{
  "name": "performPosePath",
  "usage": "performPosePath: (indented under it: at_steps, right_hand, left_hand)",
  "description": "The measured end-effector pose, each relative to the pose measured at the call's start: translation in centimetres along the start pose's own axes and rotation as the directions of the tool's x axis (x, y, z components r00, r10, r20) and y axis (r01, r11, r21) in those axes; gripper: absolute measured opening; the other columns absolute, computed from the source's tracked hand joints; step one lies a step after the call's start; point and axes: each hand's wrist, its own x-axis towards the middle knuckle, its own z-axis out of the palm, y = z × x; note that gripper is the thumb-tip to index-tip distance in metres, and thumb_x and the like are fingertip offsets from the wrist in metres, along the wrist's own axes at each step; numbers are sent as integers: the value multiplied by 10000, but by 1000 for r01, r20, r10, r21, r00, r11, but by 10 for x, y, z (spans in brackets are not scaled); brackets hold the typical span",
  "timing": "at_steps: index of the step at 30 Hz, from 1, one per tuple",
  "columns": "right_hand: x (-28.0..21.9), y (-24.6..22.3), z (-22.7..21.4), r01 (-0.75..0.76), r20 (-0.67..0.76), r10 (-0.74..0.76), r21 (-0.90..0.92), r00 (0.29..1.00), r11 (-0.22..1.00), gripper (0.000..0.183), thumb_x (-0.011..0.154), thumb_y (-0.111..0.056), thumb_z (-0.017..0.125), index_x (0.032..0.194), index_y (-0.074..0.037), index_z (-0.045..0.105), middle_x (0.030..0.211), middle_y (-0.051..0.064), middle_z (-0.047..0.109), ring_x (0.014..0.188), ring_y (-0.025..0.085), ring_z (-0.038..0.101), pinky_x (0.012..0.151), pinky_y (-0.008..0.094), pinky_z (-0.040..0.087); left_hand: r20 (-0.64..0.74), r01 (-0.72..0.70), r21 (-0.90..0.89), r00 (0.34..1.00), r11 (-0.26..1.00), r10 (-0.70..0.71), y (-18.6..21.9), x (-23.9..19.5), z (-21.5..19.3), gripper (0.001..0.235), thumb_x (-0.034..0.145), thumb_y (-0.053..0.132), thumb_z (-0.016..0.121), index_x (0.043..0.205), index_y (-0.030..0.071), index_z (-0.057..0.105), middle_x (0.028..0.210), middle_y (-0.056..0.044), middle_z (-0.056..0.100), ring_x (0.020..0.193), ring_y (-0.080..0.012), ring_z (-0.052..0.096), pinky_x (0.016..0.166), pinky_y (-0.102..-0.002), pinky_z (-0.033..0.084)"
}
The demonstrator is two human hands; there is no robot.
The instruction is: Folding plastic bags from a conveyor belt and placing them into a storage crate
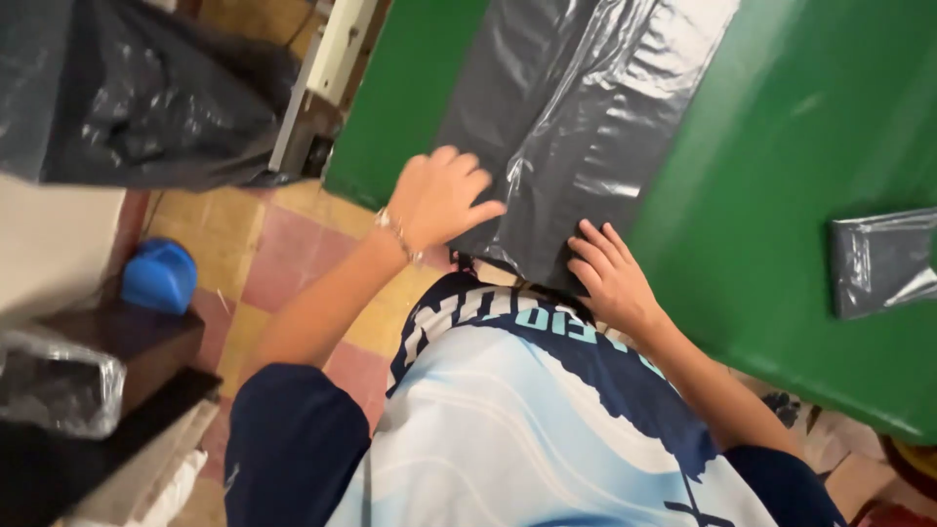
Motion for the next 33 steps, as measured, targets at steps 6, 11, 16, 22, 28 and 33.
performPosePath:
  at_steps: [6, 11, 16, 22, 28, 33]
  right_hand:
    - [9, 18, -8, -61, -6, 62, 122, 998, 991, 242, 835, -311, 729, 976, -125, 666, 1051, 33, 676, 1086, 261, 685, 1022, 498, 516]
    - [30, 8, -23, 42, 143, -32, -68, 989, 997, 379, 876, -353, 629, 1152, -93, 626, 1269, 155, 603, 1320, 371, 535, 1120, 608, 361]
    - [34, 9, -17, 55, 61, -48, -112, 997, 992, 144, 970, -208, 537, 1032, -109, 621, 1239, 171, 607, 1301, 394, 551, 1104, 627, 368]
    - [30, -2, -20, 0, 100, 4, -38, 995, 999, 150, 1003, -205, 493, 978, -88, 583, 1341, 191, 573, 1364, 405, 491, 1152, 627, 303]
    - [14, 8, -8, -67, 25, 65, 105, 998, 992, 155, 891, -232, 667, 861, -99, 594, 1316, 158, 637, 1321, 380, 556, 1171, 614, 287]
    - [38, 4, -36, -416, -45, 501, 496, 864, 762, 88, 882, -40, 732, 944, -27, 671, 1082, 143, 721, 1071, 369, 692, 1038, 507, 522]
  left_hand:
    - [357, 160, -676, 925, 720, 130, -50, 119, 48, 416, 1029, 574, 425, 1091, 234, 657, 1110, -33, 671, 983, -299, 676, 842, -422, 554]
    - [538, 381, -769, 819, 514, 198, -69, 156, 50, 389, 1027, 479, 455, 993, 157, 670, 1005, -73, 740, 799, -223, 756, 802, -349, 576]
    - [609, 477, -756, 763, 447, 217, -72, 160, 54, 406, 1018, 503, 470, 948, 161, 676, 971, -72, 737, 803, -206, 764, 704, -314, 590]
    - [107, -114, -389, 980, 914, 168, -23, 66, 44, 689, 852, 849, 464, 1155, 239, 569, 1168, 42, 557, 1155, -184, 520, 828, -378, 468]
    - [146, -389, -272, 887, 880, 437, 1, -20, 26, 1015, 672, 768, 674, 1408, 96, 476, 1549, -144, 401, 1473, -358, 307, 1122, -658, 275]
    - [-159, -382, -78, 917, 921, 367, -17, -38, 53, 335, 958, 228, 495, 1268, 129, 572, 1401, -105, 558, 1299, -306, 543, 978, -512, 487]
